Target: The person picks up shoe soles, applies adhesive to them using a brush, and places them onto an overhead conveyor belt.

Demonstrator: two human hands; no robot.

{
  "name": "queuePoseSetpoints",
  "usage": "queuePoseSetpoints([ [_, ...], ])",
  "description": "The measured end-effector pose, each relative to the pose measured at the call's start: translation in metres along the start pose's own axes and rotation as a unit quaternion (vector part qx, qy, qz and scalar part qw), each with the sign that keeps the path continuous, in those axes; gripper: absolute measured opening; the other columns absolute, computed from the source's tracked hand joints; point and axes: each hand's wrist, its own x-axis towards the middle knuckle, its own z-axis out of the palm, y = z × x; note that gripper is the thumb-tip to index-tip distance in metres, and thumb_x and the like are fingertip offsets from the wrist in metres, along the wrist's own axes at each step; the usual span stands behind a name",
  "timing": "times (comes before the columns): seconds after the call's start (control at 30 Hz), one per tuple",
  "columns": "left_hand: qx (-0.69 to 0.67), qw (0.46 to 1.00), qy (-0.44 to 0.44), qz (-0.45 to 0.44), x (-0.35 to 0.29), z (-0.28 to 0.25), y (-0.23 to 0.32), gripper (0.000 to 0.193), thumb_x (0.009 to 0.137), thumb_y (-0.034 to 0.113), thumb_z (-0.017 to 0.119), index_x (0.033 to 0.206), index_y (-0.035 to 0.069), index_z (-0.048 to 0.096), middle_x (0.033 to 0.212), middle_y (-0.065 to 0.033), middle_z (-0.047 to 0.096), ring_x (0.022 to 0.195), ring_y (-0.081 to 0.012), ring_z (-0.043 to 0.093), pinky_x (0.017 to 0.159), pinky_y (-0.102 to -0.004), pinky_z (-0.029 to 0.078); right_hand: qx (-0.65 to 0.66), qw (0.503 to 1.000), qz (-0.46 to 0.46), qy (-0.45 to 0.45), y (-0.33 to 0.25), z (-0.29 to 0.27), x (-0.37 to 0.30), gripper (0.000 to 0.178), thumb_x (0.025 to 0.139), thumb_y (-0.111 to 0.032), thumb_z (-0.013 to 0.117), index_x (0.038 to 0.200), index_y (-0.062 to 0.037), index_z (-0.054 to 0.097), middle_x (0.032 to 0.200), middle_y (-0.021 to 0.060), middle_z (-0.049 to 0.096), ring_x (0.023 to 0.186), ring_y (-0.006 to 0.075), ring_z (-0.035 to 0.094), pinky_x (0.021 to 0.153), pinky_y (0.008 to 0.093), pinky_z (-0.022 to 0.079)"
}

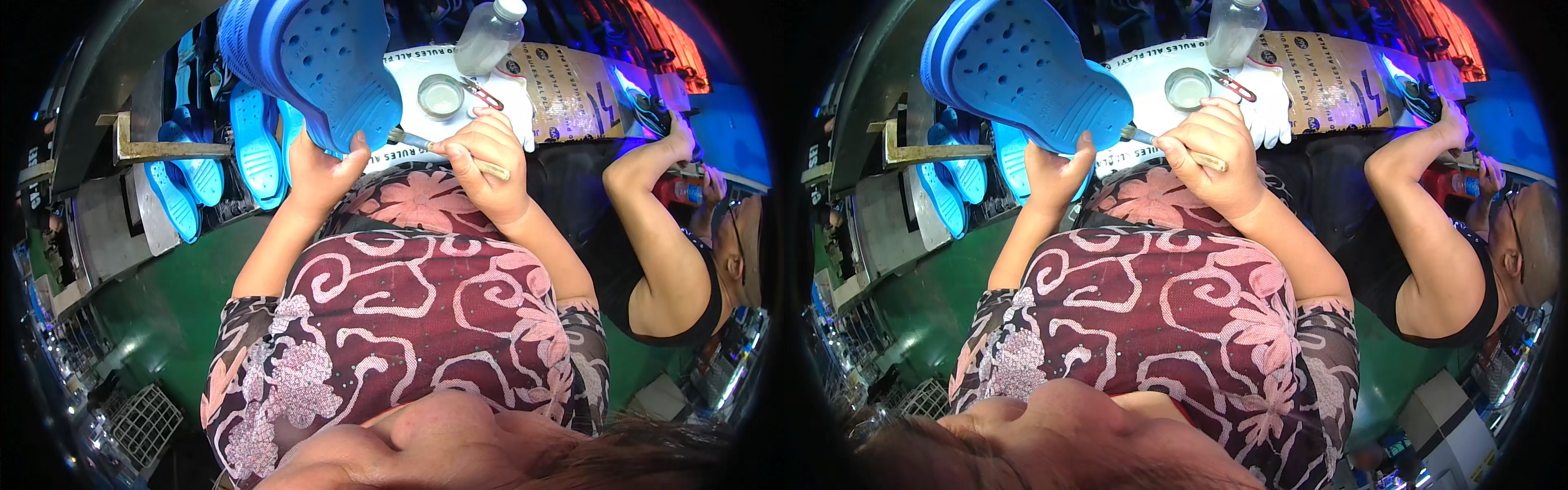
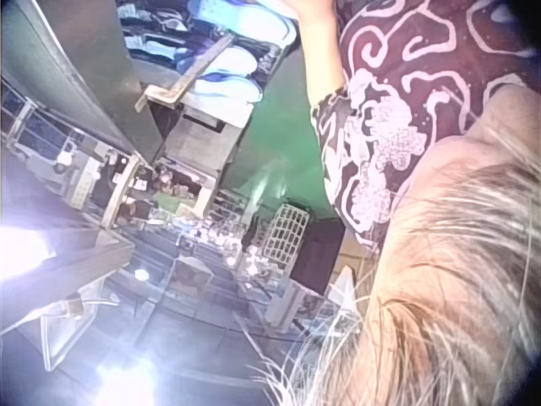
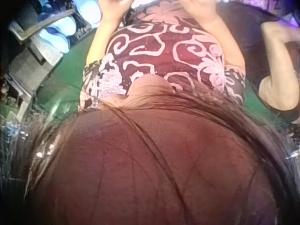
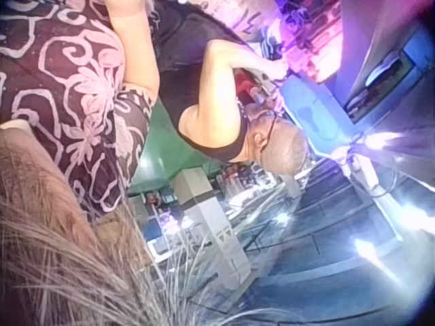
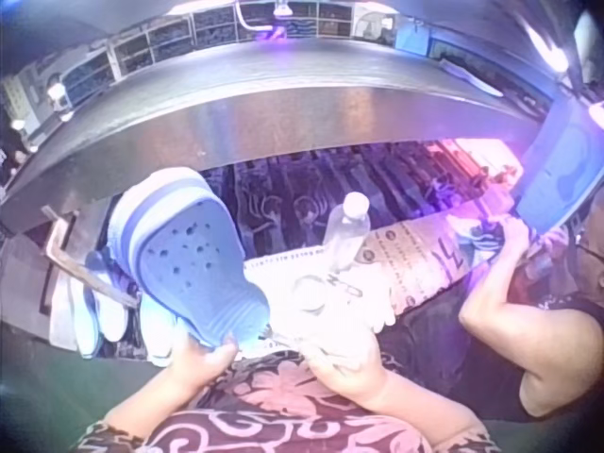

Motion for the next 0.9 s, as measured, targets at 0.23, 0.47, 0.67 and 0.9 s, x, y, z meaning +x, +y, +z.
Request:
queuePoseSetpoints([
  [0.23,0.007,0.999,0.021,0.029,-0.0002,0.0013,0.0034,0.026,0.067,0.003,0.064,0.092,0.000,0.057,0.075,-0.0111,0.063,0.066,-0.0187,0.063,0.061,-0.0287,0.048,0.057,0.996,0.015,0.068,0.0030,0.0000,-0.0051,0.019,0.083,-0.015,0.057,0.068,-0.0051,0.064,0.062,0.0047,0.060,0.058,0.0205,0.051,0.069,0.0315,0.038],
  [0.47,-0.006,0.999,0.031,0.036,0.0023,0.0017,0.0010,0.024,0.067,0.002,0.065,0.090,0.000,0.058,0.073,-0.0109,0.063,0.064,-0.0187,0.063,0.059,-0.0287,0.048,0.034,0.999,-0.013,0.030,0.0027,0.0006,-0.0033,0.018,0.084,-0.015,0.056,0.071,-0.0048,0.065,0.064,0.0053,0.060,0.059,0.0210,0.052,0.071,0.0315,0.038],
  [0.67,0.003,0.999,0.029,0.038,0.0025,0.0026,0.0035,0.022,0.067,0.001,0.064,0.088,0.000,0.058,0.073,-0.0113,0.063,0.063,-0.0196,0.063,0.059,-0.0291,0.048,0.072,0.995,0.016,0.064,0.0058,-0.0011,-0.0057,0.019,0.084,-0.015,0.055,0.072,-0.0049,0.065,0.065,0.0053,0.061,0.060,0.0205,0.053,0.072,0.0312,0.038],
  [0.9,0.012,0.998,0.030,0.057,0.0040,0.0022,-0.0014,0.025,0.066,0.001,0.064,0.090,0.001,0.057,0.075,-0.0119,0.063,0.065,-0.0210,0.063,0.059,-0.0295,0.049,0.058,0.996,0.014,0.061,0.0086,-0.0016,-0.0085,0.022,0.086,-0.016,0.053,0.071,-0.0043,0.065,0.065,0.0052,0.062,0.060,0.0200,0.053,0.070,0.0309,0.039],
])
